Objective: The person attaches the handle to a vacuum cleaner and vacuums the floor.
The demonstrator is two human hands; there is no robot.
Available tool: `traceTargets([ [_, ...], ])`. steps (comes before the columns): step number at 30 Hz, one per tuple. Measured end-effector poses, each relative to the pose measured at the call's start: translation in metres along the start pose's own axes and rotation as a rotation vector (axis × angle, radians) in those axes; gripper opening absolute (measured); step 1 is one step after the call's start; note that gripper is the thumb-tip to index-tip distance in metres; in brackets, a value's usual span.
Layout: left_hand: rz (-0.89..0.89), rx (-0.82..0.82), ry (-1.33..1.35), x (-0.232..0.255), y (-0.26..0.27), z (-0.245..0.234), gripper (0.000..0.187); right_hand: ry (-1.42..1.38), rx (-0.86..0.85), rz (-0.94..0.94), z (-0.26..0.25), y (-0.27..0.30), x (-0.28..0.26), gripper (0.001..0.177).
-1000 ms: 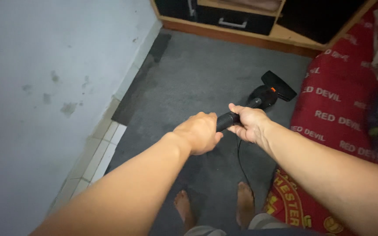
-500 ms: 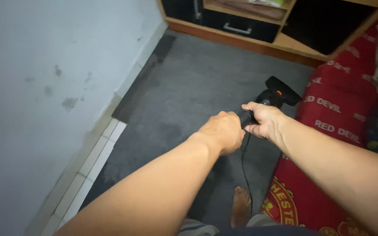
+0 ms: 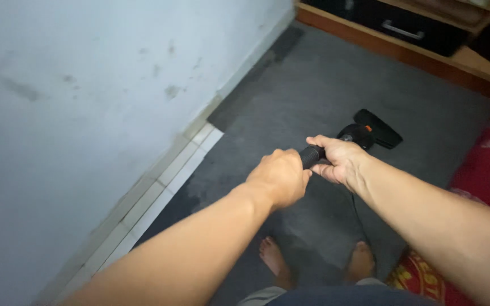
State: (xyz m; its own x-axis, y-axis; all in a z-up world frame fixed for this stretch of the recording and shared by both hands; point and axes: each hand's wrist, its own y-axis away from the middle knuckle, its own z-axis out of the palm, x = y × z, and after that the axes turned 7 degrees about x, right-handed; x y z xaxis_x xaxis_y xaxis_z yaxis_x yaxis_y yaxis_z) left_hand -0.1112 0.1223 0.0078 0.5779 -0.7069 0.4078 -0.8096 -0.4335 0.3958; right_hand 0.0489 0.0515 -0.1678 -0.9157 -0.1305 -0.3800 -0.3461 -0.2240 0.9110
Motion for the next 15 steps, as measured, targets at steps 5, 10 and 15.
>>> traceTargets([
  [5,-0.144,0.055,0.089,-0.051,0.041,-0.014,0.039,0.152,-0.085,0.008,0.065,0.026,0.036,0.033],
  [10,-0.185,0.12,0.149,-0.089,0.054,-0.018,0.04,0.277,-0.071,-0.01,0.116,0.063,0.05,0.038],
  [15,-0.232,0.126,0.205,-0.095,0.057,-0.02,0.039,0.253,-0.078,-0.029,0.12,0.055,0.057,0.032],
])
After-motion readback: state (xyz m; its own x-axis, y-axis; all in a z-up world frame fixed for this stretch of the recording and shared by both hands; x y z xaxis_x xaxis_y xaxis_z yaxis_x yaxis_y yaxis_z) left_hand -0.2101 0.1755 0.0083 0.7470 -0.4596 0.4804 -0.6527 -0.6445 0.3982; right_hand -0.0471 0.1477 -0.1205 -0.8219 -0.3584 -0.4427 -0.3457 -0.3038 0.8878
